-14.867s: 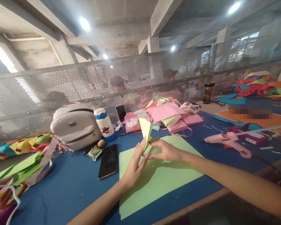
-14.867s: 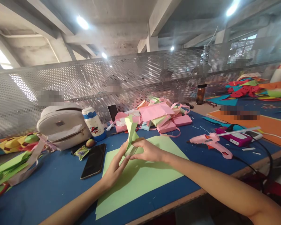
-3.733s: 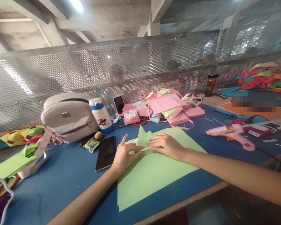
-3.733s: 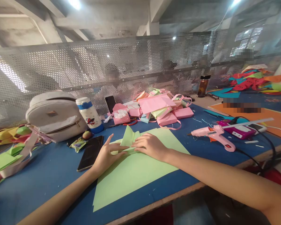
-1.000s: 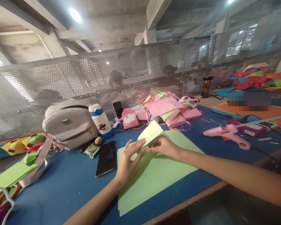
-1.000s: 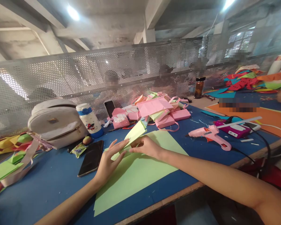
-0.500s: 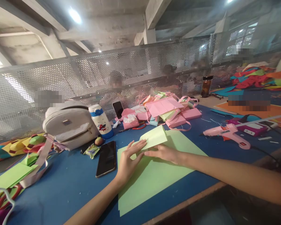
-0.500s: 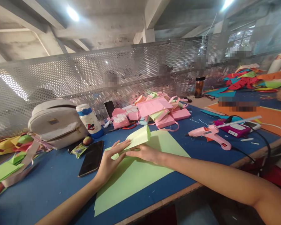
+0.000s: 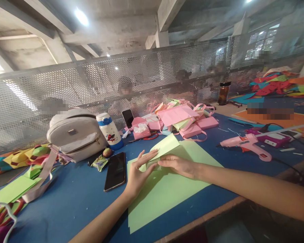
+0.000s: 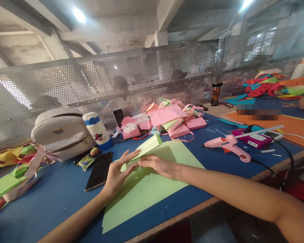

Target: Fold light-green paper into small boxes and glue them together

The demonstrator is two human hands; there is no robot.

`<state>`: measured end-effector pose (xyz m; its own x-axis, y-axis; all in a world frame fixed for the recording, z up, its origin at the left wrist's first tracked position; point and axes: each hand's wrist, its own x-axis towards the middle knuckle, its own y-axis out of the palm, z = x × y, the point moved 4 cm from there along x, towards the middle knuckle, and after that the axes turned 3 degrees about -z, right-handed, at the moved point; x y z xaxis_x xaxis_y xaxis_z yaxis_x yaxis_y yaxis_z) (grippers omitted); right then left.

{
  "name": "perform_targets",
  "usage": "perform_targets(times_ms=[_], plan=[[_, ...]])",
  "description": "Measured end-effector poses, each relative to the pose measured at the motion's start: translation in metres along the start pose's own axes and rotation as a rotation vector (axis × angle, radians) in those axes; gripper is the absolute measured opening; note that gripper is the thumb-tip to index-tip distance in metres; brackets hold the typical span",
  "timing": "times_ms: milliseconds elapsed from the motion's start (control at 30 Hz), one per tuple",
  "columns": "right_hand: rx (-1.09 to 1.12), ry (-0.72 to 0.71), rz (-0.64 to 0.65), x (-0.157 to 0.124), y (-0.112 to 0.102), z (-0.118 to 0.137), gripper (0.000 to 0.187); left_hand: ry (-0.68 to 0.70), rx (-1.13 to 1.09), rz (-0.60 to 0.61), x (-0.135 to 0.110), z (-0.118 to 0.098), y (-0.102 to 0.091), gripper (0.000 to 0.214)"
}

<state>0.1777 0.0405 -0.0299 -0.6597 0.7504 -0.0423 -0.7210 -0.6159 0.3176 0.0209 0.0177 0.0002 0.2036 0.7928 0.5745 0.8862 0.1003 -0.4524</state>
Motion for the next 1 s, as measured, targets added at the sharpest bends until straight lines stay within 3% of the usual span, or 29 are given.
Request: perform_targets(times_ms=[200, 367, 567, 700, 1000], plan=[[0.001, -0.056, 0.017, 0.001, 0.003, 0.004, 0.042, 0.043, 0.003, 0.006, -0.001, 0.0, 0.0, 0.032], [-0.184, -0.114, -0.06, -0.001, -0.001, 0.007, 0.043, 0.072, 0.069, -0.002, -0.001, 0.001, -0.002, 0.036], [-0.462, -0.284, 0.028, 0.002, 0.001, 0.011, 0.039, 0.11, 0.132, 0.007, -0.002, -0.004, -0.002, 0.042], [-0.538, -0.368, -0.041, 0.0, 0.001, 0.021, 0.026, 0.152, 0.145, 0.016, -0.003, -0.01, -0.002, 0.043], [-0.636, -0.507, -0.147, -0.012, 0.004, 0.038, 0.023, 0.149, 0.178, 0.011, -0.003, -0.008, -0.003, 0.043]])
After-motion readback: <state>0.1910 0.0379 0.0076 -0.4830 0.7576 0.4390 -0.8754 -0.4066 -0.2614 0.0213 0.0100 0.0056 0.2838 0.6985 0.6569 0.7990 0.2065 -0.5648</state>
